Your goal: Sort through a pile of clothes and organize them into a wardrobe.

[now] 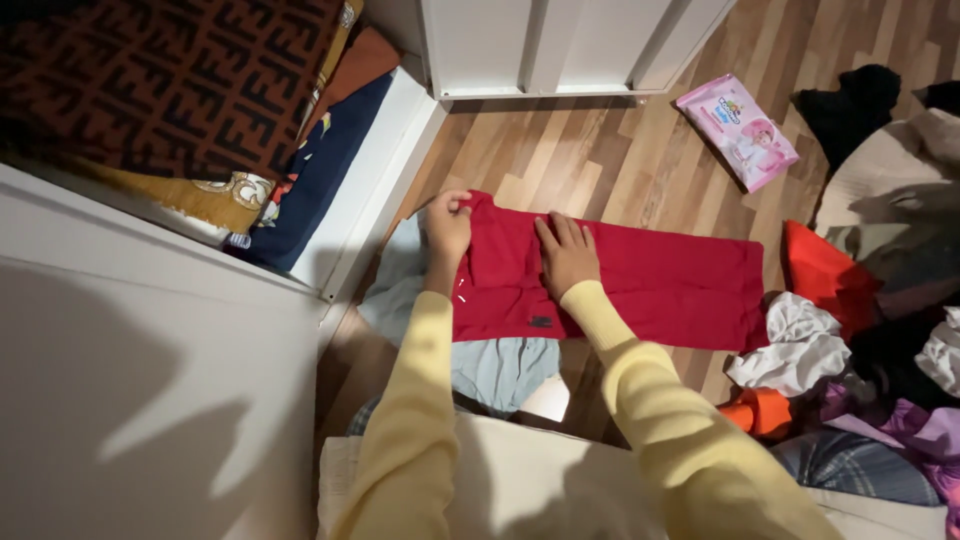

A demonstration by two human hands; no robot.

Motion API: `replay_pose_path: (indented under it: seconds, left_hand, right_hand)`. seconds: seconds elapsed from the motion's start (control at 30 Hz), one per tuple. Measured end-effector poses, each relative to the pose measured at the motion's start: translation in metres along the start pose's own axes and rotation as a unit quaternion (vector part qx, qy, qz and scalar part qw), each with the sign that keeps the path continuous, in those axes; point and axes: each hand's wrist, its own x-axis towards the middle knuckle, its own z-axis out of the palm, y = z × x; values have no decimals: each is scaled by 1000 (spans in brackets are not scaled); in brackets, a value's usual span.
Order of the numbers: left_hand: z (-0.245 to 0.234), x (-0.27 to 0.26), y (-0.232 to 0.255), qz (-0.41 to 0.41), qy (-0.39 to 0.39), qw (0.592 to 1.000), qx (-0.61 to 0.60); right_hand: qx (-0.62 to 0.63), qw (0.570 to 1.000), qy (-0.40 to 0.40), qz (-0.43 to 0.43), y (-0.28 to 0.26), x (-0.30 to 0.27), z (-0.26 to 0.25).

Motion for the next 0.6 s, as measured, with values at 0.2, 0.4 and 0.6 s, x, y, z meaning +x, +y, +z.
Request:
replay_pose_path:
  seconds: [0.2, 0.4, 0.6]
  left_hand:
    - [-6, -2, -16, -60, -121, 988, -72]
    - [-35, -13, 46, -83, -75, 993, -42]
    - [-7, 7, -31, -180, -88, 969, -141]
  right_hand:
    - [-131, 991, -26, 2, 0, -9, 3]
    - [-135, 991, -22, 6, 3, -9, 7]
    - [-138, 990, -18, 10, 4, -9, 10]
